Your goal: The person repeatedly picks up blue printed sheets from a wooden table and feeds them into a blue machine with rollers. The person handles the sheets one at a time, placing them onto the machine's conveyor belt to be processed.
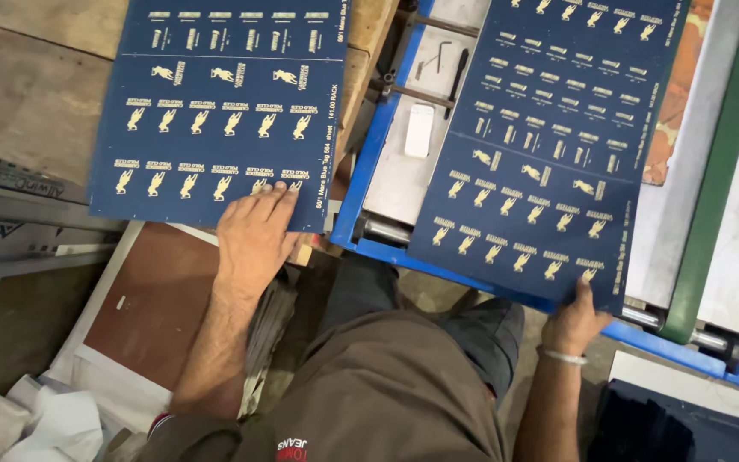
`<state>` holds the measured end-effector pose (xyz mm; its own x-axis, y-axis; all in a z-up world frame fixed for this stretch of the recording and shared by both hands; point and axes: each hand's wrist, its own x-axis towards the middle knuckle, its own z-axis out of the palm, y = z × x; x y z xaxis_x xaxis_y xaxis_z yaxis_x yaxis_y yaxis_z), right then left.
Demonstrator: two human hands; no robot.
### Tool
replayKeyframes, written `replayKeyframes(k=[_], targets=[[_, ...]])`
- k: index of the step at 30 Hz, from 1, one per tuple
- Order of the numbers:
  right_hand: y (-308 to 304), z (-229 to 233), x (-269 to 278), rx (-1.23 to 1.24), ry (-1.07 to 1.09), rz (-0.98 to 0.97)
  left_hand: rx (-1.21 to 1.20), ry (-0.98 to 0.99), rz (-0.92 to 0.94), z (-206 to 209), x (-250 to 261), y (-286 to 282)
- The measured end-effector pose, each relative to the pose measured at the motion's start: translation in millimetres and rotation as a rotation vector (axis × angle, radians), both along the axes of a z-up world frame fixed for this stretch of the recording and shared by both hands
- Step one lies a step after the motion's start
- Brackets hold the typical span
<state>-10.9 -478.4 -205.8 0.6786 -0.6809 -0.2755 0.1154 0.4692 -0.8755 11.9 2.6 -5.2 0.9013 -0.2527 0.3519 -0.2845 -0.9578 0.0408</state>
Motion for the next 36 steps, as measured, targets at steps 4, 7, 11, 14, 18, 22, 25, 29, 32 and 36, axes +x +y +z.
replayKeyframes(k=[4, 7, 11, 14, 18, 22, 25, 29, 32, 36], targets=[[-2.3, -8.4, 20.0, 0.063, -0.018, 0.208, -0.001, 0.08, -0.019, 6.9, -1.5, 2.2], [1.6, -16.8, 16.7, 0.137, 0.043, 0.355, -0.091, 0.087, -0.091, 7.6, 1.7, 22.8], [29.1, -8.4, 0.2, 0.108, 0.134, 0.549, -0.214, -0.013, 0.06, 12.3, -3.8, 47.6], [62.2, 24.2, -2.8, 0.122, 0.139, 0.7, -0.431, -0.075, 0.116, 14.9, -7.1, 30.3], [106.2, 90.2, 1.5, 0.04, -0.148, 1.092, -0.053, -0.005, -0.098, 4.2, -5.7, -56.0], [147.1, 114.0, 4.1, 0.135, -0.23, 1.219, 0.008, 0.147, -0.227, 5.4, -22.3, -139.2], [156.9, 106.8, 10.6, 0.239, 0.073, 0.807, -0.109, 0.27, -0.333, 10.2, -28.5, -144.5], [117.3, 99.9, 17.2, 0.185, 0.045, 0.517, -0.06, 0.303, -0.234, 18.2, -17.5, -94.0], [63.2, 79.4, 18.1, 0.098, 0.027, 0.345, 0.065, 0.257, -0.007, 20.2, -2.9, -41.9], [2.4, 38.8, 9.8, 0.061, -0.049, 0.106, 0.034, 0.112, 0.039, 7.3, 11.2, 1.6]])
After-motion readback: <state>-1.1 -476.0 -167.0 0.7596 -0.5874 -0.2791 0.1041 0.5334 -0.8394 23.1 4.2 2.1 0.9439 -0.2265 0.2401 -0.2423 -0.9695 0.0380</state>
